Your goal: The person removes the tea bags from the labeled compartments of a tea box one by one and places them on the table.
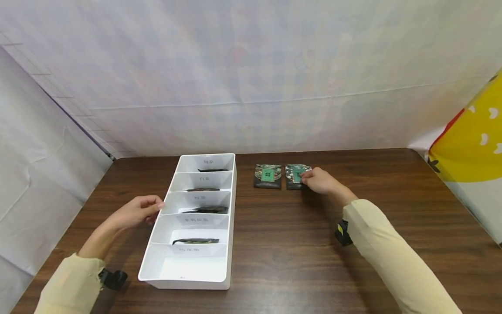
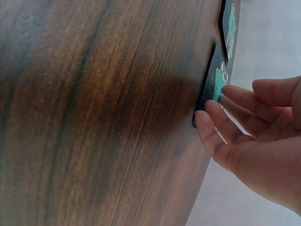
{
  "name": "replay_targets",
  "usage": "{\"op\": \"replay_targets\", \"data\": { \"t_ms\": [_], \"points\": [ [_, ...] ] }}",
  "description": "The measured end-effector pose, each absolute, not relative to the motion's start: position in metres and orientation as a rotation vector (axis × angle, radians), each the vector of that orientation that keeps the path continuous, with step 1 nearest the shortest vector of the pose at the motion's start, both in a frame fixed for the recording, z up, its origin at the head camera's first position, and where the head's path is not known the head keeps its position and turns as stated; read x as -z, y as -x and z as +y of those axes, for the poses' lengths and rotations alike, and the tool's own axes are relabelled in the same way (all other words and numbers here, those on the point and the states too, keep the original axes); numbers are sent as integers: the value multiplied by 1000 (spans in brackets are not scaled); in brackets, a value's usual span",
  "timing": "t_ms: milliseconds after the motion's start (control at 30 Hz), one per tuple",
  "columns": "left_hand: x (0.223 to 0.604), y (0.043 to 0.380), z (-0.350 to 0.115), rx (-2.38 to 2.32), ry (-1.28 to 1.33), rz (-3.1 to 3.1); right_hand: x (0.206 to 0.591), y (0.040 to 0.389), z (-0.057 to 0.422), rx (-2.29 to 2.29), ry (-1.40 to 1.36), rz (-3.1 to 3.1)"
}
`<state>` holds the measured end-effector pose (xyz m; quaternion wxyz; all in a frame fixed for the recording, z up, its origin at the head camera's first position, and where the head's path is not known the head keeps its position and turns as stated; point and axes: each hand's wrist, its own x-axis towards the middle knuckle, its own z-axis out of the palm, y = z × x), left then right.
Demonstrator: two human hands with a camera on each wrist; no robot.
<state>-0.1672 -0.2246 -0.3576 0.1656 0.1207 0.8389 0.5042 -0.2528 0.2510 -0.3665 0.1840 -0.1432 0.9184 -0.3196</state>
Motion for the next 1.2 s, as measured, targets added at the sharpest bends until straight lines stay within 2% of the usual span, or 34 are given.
{"op": "replay_targets", "data": {
  "t_ms": [367,667,1200],
  "points": [
    [358,168,-224,-1441,-354,2386,360,249,248,984,361,2534],
    [358,167,-224,-1436,-349,2399,340,241,236,1057,418,2481],
    [357,166,-224,-1445,-334,2389,316,218,194,1002,687,2465]
  ]
}}
